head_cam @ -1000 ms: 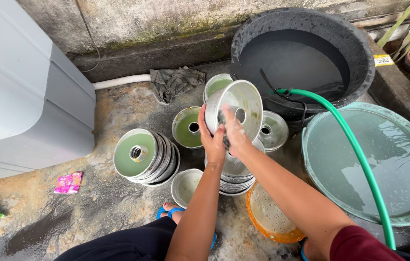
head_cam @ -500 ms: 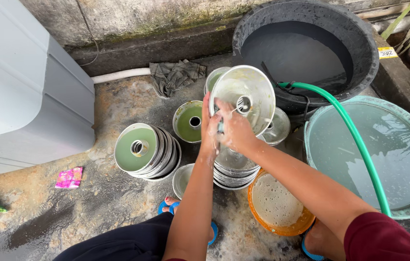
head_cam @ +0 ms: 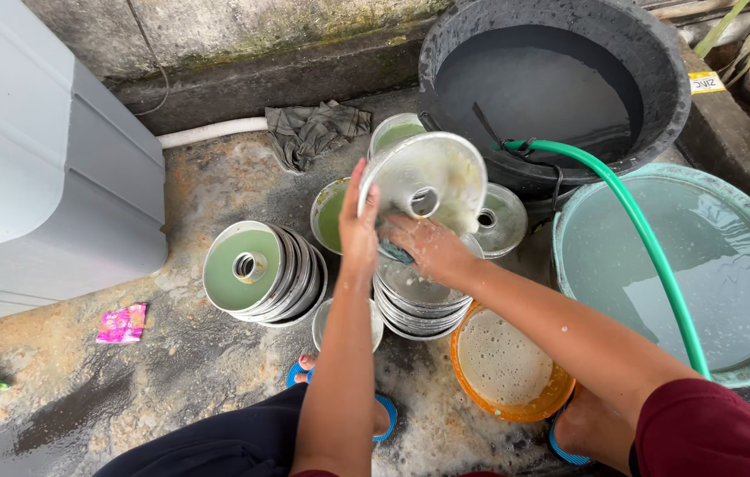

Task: The person scrubs the interior and exterior of cylindrical metal parts with a sponge, then rinses them with a hose. The cleaned parts are stacked on the ground.

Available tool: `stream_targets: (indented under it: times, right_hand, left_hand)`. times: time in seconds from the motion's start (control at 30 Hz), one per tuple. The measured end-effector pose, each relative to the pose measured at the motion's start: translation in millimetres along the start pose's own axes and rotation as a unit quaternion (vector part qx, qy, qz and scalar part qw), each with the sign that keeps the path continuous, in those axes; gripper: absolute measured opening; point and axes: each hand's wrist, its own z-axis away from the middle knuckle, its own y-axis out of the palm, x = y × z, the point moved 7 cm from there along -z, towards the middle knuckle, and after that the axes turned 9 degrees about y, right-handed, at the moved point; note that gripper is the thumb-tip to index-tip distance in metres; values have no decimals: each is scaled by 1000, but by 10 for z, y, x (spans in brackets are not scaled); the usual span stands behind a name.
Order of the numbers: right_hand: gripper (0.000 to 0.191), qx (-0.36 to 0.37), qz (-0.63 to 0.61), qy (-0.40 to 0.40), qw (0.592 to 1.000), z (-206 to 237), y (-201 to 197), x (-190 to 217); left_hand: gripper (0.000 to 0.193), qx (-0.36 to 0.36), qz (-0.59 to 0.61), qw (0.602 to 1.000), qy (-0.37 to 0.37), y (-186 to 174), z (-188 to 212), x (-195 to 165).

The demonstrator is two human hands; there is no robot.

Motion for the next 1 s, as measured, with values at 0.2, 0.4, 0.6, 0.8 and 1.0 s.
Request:
stream_targets:
  times: [0.2,0.4,0.6,0.8,1.0]
  right_hand:
    - [36,207,52,186,959,43,410,-317]
    - [55,48,53,-1,997,51,205,-56]
    - [50,201,20,238,950,25,348,-390]
    - [82,64,-16,30,997,91,46,-41]
    - [67,208,-17,238,949,315,189,-356]
  left_hand:
    - [84,-16,56,998,7,58,56,147]
    - [84,38,-1,999,38,-44,-112,105]
    - [86,15,37,999,-16,131,42,178]
    - [81,15,49,999,-14,60,-26,187]
    - [74,49,73,996,-23,254,142,338]
